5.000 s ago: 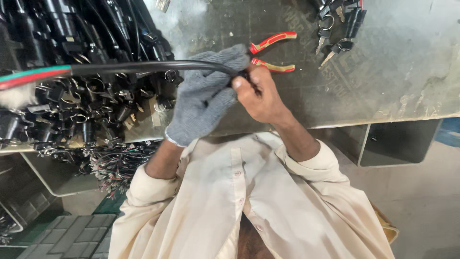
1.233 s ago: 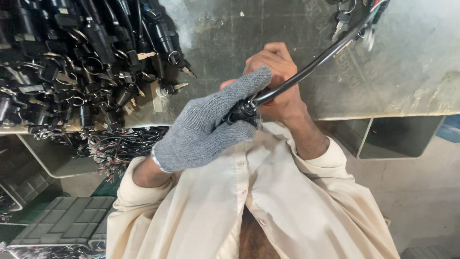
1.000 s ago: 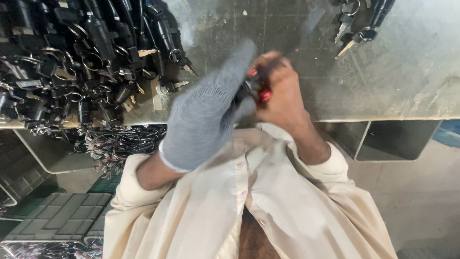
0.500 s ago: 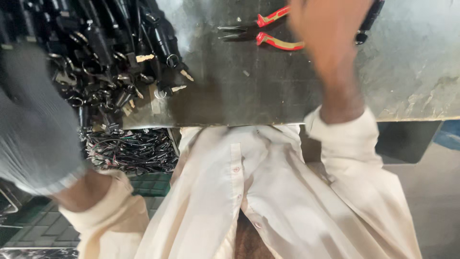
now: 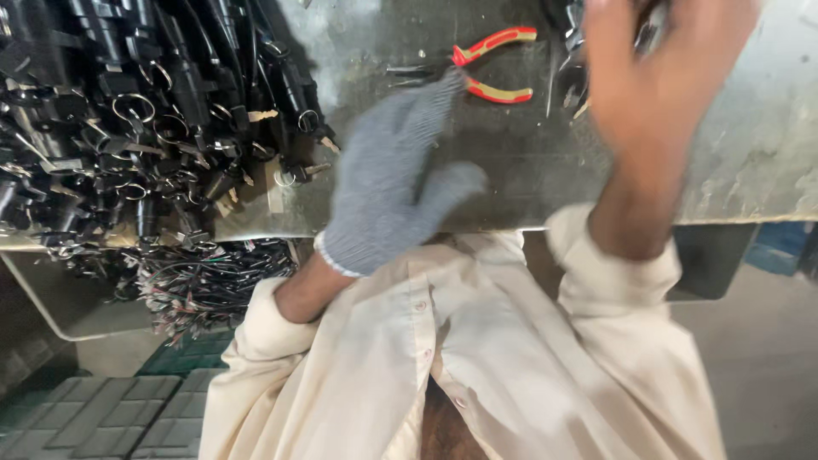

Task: The person uses pliers to strip the outer sheath of black cables and then inserts the exposed wires into black plastic housings. The person repeats this process for multiple cables, placing the finished assemblies on the metal workbench.

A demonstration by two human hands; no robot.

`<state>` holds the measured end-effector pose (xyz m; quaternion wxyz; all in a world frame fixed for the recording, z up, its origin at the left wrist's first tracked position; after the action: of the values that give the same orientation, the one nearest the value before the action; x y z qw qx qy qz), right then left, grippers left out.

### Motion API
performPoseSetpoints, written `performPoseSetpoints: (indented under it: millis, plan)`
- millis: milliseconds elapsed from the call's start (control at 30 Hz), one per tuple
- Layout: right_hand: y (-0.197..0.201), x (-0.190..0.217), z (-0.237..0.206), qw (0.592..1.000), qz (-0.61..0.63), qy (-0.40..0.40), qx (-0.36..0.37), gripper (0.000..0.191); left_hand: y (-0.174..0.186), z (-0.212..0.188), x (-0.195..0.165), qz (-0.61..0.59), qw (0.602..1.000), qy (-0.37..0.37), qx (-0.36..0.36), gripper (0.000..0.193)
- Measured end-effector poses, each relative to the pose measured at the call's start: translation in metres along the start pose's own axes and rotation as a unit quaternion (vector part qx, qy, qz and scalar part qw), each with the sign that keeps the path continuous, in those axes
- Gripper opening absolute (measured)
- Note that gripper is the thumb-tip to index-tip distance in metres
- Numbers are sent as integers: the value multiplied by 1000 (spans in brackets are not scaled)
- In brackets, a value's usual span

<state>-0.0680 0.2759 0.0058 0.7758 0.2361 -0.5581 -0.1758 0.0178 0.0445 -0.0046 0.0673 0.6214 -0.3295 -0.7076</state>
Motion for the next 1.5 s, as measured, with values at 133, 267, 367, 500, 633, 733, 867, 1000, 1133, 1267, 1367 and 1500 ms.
performPoseSetpoints:
  millis: [133,267,367,500,633,733,867,1000,1133,1267,1367,1500]
  plan:
    - [-31,11,-75,959,266,-79,62,19,-20,12,1,-81,995,-43,34,63]
    - [-41,-9,-92,822,552,-130,54,29,-27,7,9,-158,979,14,129,38]
    - [-38,1,-79,686,713,-143,26,40,-22,-5,13,-121,990,-29,67,31]
    - [-51,58,-75,736,669,-23,103,39,-23,-8,29,-342,937,64,-25,32]
    - [-68,99,-76,846,373,159,345,24,-30,-9,45,-347,932,96,-38,32]
    - [-49,99,-66,883,313,202,286,26,-29,-12,54,-312,947,66,43,32]
    - [-44,87,-63,958,30,105,265,18,-20,-9,62,-77,993,81,35,32]
    - [-73,61,-76,965,-78,55,243,23,-8,-9,47,-274,941,198,-21,32]
    - [-57,42,-82,964,-24,61,259,10,27,-9,3,-295,954,-57,19,23]
    - [-23,73,-47,991,53,56,111,25,27,-1,-36,-364,931,-28,7,27]
    - [-34,97,-15,849,451,156,226,40,0,-3,-47,-139,984,-113,-8,27]
    - [-2,98,-15,786,577,146,167,33,-19,-19,-32,-209,953,-204,77,27]
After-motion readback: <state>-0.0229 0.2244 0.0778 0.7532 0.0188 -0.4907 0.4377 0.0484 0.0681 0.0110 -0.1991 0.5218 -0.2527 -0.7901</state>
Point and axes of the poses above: each hand's wrist, its own z-axis towards the middle knuckle, its own y-axis out of the back of the hand, x = y × z, the point moved 1 cm from there along z, towards the middle knuckle, and after that the axes turned 8 degrees about x, right-handed, at the moved point
